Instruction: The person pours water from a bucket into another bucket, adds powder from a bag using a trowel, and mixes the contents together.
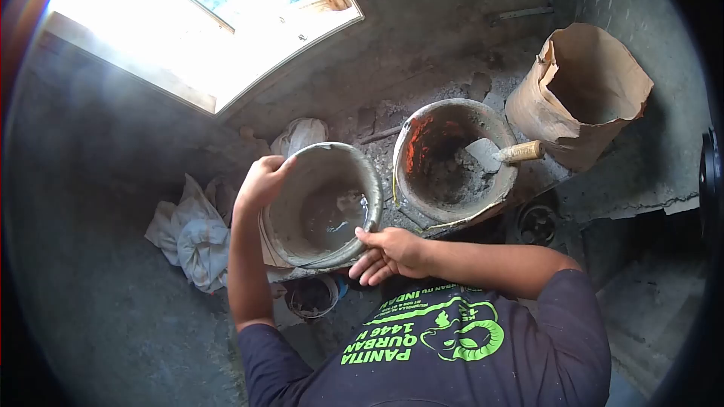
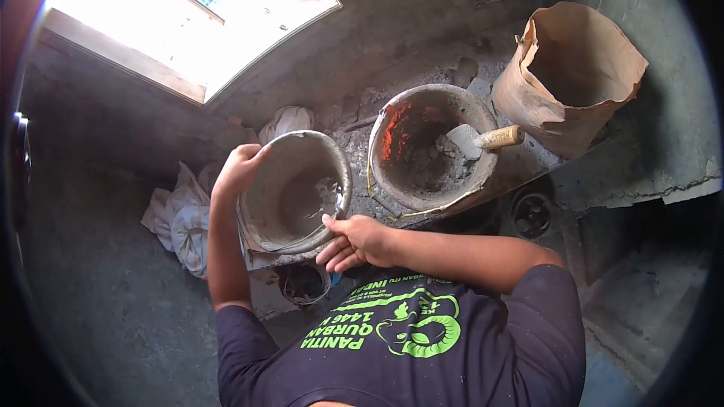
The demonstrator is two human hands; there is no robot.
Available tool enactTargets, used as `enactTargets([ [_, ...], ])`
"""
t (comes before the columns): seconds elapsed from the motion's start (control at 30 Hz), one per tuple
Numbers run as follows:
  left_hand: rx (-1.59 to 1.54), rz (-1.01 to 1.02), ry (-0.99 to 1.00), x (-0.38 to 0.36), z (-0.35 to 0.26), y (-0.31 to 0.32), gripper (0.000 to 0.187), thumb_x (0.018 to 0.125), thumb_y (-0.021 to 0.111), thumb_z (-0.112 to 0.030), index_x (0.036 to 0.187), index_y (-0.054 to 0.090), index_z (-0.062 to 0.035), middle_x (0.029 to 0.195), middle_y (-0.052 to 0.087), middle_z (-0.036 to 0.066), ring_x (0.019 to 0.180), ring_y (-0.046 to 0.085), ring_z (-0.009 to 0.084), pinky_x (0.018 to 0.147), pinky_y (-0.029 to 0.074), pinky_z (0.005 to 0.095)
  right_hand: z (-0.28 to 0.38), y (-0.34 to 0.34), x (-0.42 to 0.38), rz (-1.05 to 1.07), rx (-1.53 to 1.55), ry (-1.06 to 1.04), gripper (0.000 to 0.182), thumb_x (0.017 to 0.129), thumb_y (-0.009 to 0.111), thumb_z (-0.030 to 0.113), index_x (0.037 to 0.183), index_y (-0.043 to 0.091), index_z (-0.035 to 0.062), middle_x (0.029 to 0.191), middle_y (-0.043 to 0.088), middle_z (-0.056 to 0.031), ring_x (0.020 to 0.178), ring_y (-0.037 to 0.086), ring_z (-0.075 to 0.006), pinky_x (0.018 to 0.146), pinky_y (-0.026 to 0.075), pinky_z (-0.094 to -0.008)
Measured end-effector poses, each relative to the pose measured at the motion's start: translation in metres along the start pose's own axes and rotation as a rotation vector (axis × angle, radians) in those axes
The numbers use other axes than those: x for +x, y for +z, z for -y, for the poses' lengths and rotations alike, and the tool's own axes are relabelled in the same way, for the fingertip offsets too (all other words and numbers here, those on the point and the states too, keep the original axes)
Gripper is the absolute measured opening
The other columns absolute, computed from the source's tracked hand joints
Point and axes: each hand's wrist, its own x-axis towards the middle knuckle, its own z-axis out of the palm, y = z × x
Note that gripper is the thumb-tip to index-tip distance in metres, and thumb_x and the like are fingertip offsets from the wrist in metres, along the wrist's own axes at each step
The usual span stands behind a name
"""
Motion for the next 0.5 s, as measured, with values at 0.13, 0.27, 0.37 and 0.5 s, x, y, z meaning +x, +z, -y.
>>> enactTargets([
  [0.13, 0.213, 0.206, 0.029, 0.016, -0.069, -0.021, 0.051, 0.100, 0.061, -0.040, 0.076, 0.059, 0.0047, 0.061, 0.049, 0.012, 0.059, 0.044, 0.0174, 0.060, 0.044, 0.0398, -0.004, 0.019, -0.035, 0.114, 0.029, 0.025, 0.064, 0.108, 0.038, 0.055, 0.134, 0.049, -0.0022, 0.108, 0.072, -0.0214, 0.085, 0.075, -0.0278, 0.073, 0.064, -0.0348],
  [0.27, 0.382, 0.338, 0.022, 0.034, -0.122, -0.021, 0.054, 0.098, 0.062, -0.046, 0.079, 0.063, 0.0036, 0.062, 0.053, 0.012, 0.058, 0.047, 0.0191, 0.059, 0.044, 0.0400, -0.013, 0.010, -0.046, 0.285, 0.119, 0.000, 0.071, 0.105, 0.036, 0.063, 0.134, 0.046, -0.0007, 0.111, 0.071, -0.0174, 0.085, 0.074, -0.0277, 0.075, 0.064, -0.0376],
  [0.37, 0.543, 0.405, 0.061, 0.049, -0.157, -0.020, 0.054, 0.098, 0.062, -0.048, 0.082, 0.069, 0.0026, 0.068, 0.063, 0.018, 0.061, 0.058, 0.0289, 0.064, 0.048, 0.0430, -0.015, 0.005, -0.055, 0.344, 0.157, 0.005, 0.073, 0.103, 0.035, 0.066, 0.136, 0.046, 0.0025, 0.112, 0.070, -0.0154, 0.085, 0.073, -0.0271, 0.076, 0.063, -0.0372],
  [0.5, 0.650, 0.450, 0.124, 0.064, -0.199, -0.015, 0.050, 0.099, 0.058, -0.048, 0.090, 0.076, -0.0023, 0.085, 0.072, 0.020, 0.083, 0.070, 0.0364, 0.080, 0.054, 0.0460, -0.009, -0.002, -0.069, 0.372, 0.161, -0.037, 0.072, 0.102, 0.034, 0.068, 0.139, 0.046, 0.0075, 0.111, 0.069, -0.0132, 0.087, 0.072, -0.0262, 0.076, 0.062, -0.0371],
])
